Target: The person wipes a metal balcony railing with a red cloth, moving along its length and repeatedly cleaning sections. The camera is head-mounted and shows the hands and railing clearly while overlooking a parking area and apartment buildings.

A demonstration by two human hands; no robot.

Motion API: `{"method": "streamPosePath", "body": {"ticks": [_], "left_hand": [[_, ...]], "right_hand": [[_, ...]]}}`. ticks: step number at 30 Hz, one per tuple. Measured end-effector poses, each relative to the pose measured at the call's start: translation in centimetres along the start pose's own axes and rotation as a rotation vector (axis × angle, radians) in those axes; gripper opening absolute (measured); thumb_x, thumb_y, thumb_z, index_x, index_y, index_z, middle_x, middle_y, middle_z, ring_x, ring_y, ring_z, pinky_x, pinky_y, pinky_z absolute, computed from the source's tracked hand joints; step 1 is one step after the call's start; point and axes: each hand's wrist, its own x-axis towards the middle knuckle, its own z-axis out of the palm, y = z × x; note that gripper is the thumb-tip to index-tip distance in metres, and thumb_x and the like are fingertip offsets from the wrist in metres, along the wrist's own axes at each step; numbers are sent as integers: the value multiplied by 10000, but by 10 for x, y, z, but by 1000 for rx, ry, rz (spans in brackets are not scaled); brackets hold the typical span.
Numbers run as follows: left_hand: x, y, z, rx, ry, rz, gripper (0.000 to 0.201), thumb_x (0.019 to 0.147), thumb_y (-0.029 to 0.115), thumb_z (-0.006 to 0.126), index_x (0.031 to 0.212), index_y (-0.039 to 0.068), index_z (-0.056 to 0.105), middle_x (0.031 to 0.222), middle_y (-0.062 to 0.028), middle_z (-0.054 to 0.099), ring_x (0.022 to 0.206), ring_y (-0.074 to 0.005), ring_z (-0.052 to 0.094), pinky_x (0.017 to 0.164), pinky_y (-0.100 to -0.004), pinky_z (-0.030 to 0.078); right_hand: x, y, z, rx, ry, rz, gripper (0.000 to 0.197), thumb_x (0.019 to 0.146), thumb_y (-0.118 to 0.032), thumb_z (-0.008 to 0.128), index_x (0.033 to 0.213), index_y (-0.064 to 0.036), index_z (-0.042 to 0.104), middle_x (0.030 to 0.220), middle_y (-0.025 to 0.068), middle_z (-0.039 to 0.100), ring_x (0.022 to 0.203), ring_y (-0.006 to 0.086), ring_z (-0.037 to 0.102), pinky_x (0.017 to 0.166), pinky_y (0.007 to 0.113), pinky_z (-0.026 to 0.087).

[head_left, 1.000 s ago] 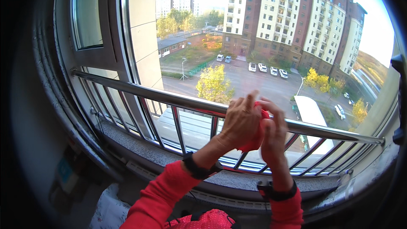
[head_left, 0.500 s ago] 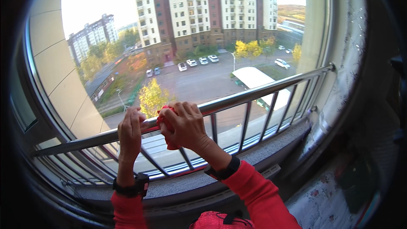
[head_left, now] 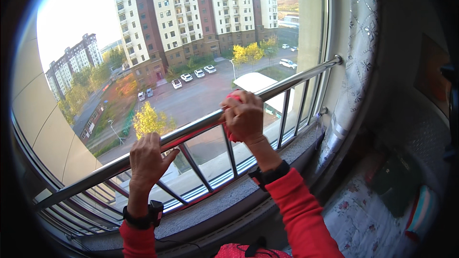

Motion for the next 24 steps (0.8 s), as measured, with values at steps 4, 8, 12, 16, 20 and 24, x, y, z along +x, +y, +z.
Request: {"method": "streamPosePath", "body": {"ticks": [4,8,12,16,20,24], "left_hand": [[33,37,26,47,-19,25,491,760,444,814,858,42,548,773,-106,585,729,-300,616,684,-433,477],[39,46,36,103,70,22,490,717,420,841,840,51,544,754,-90,579,720,-299,623,664,-422,479],[37,47,40,133,176,44,483,695,412,852,811,62,540,745,-83,564,702,-293,601,656,-425,458],[38,50,44,180,203,7,479,681,413,856,813,65,556,748,-83,559,697,-292,587,656,-418,446],[39,53,46,187,249,4,484,665,409,864,817,62,563,749,-82,559,704,-290,587,656,-415,445],[39,54,47,190,239,-23,482,640,388,875,828,60,575,753,-81,565,705,-287,586,662,-412,451]], "right_hand": [[-4,-10,7,157,36,-77,179,808,-238,623,875,-109,727,976,90,630,948,297,600,952,494,436],[7,17,8,112,69,-77,173,849,-276,676,775,-120,683,875,80,627,853,279,617,818,457,474],[16,81,1,58,102,-81,178,859,-257,670,745,-122,650,820,78,603,783,289,604,738,441,472],[26,148,-11,66,121,-46,168,875,-229,638,745,-124,659,785,67,614,758,283,606,726,425,477],[38,178,-21,19,114,16,197,897,-231,611,744,-119,664,777,65,622,759,291,608,739,426,479],[38,152,-18,-29,79,1,163,848,-220,628,725,-112,631,768,76,615,766,292,616,730,429,488]]}}
